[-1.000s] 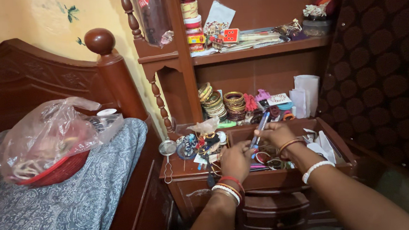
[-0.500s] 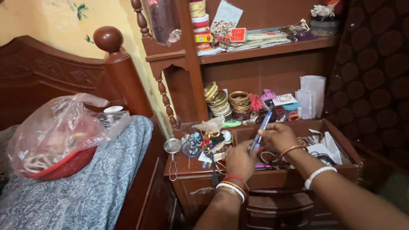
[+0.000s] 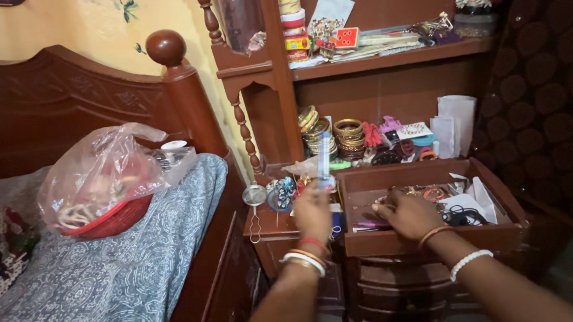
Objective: The person opens a wooden drawer and rummages through its contents, picking up and placing down various small items such as a strainer, hair ties, and a pen. The person continues to sift through the drawer without organizing or removing items.
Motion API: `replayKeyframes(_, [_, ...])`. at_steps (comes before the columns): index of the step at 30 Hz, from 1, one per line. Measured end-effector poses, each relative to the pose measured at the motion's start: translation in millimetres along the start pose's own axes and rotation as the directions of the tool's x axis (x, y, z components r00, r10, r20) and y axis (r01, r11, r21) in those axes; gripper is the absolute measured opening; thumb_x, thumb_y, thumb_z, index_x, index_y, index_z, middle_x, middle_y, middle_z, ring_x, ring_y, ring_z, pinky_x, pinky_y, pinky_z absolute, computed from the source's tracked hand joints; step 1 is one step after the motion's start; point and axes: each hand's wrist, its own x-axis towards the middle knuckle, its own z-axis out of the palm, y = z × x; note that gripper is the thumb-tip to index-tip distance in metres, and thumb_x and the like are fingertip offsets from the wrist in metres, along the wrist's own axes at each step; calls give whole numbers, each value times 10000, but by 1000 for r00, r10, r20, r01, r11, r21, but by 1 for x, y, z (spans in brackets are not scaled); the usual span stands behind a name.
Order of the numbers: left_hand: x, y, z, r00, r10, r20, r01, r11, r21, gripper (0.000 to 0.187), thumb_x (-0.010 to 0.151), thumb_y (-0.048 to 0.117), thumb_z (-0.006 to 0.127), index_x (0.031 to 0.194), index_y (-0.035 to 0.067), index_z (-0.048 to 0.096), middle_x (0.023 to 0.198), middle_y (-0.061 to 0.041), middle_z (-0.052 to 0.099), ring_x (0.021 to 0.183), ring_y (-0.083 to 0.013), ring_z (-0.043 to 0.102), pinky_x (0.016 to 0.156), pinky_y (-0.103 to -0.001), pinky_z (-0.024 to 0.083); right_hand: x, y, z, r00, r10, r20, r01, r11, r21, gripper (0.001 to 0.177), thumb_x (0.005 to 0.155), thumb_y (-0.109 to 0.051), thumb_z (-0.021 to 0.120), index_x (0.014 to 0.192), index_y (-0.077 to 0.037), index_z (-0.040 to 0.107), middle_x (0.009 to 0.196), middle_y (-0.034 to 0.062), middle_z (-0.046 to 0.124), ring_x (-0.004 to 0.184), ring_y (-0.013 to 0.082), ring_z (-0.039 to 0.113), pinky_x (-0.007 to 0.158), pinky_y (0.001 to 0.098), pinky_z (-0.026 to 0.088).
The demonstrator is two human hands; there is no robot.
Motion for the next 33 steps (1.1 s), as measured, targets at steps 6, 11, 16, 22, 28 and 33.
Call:
replayKeyframes(6, [33,-15,-70,948,-244,-204,287,933,216,307,864,241,756,1159,156,764,959,-130,797,861,-243,770,822,-383,578,-7,-9,-3,997,-28,-74,31,999,35,464,886,-524,646,1035,-96,747,981,163,775,969,365,725,887,476,556])
replayKeyframes(11, [47,-29,-98,886,-385,-259,463,772,435,370,805,387,805,1119,193,799,1061,-201,748,1030,-407,700,921,-498,543,-10,-16,-10,998,10,-65,-7,999,48,450,878,-497,672,1039,-84,751,986,171,773,961,372,723,875,483,556])
replayKeyframes(16, [59,-51,-97,873,-449,-190,472,680,562,382,795,414,816,1084,166,810,1110,-222,738,1097,-423,691,964,-502,539,-15,-21,-15,996,8,-90,-1,997,76,407,879,-472,670,999,-97,775,962,166,775,938,375,723,861,488,555])
replayKeyframes(22, [67,-56,-95,895,-429,-119,388,623,679,421,825,456,791,1106,143,782,1150,-225,727,1115,-431,676,968,-511,533,-18,-24,-17,992,27,-121,-16,996,90,407,871,-469,685,979,-89,783,931,157,776,912,367,728,841,481,560])
replayKeyframes(28, [70,-45,-97,887,-459,-60,329,534,779,464,849,512,767,1093,117,776,1178,-194,730,1141,-391,684,977,-490,537,-18,-23,-16,991,28,-132,-14,995,103,390,866,-456,684,979,-97,788,920,155,776,896,364,731,833,481,563])
replayKeyframes(33, [68,-41,-100,887,-456,-72,329,514,792,486,842,531,769,1121,133,764,1197,-169,725,1164,-374,671,1002,-507,509,-18,-22,-15,991,36,-132,-25,997,79,389,869,-460,685,989,-103,784,915,156,777,901,364,730,839,481,560])
